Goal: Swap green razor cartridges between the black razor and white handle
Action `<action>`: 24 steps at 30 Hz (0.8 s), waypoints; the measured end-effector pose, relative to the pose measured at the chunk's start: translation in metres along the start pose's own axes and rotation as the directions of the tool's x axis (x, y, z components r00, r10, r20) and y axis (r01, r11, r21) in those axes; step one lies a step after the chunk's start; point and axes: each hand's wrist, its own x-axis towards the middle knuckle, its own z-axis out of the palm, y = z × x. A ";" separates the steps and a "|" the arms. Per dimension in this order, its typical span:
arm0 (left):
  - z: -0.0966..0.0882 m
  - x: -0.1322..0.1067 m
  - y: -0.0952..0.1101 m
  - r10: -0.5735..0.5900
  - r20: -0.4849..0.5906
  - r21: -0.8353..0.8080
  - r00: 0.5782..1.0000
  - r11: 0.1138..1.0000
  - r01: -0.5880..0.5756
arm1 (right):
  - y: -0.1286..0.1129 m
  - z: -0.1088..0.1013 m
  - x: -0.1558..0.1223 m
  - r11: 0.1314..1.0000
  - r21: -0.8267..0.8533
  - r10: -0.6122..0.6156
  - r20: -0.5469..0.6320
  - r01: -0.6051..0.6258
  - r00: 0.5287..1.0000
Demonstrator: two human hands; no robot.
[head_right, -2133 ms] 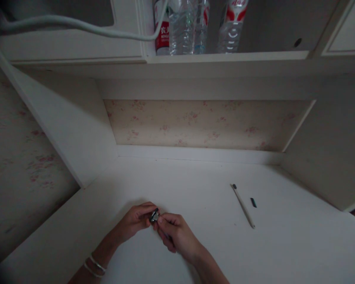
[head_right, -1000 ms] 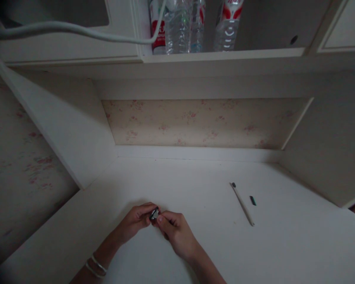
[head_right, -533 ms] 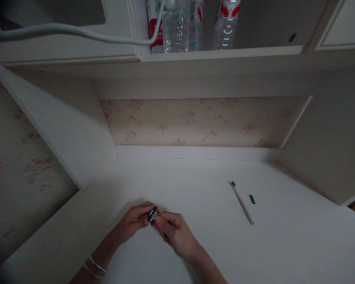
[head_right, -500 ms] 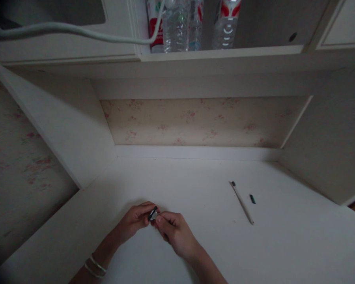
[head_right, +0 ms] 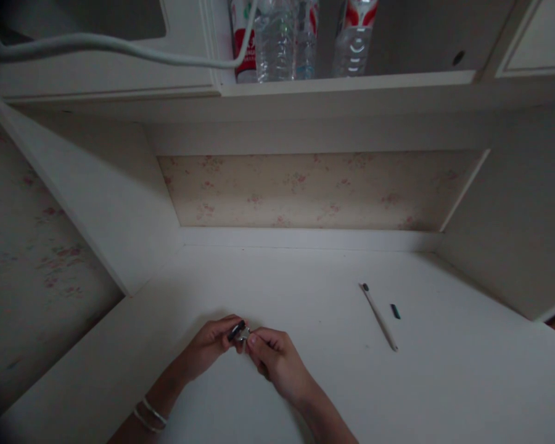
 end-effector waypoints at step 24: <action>0.006 -0.002 -0.012 -0.091 0.061 -0.459 0.994 0.882 0.109 | 0.003 0.009 -0.002 1.000 0.011 -0.028 -0.009 0.028 1.000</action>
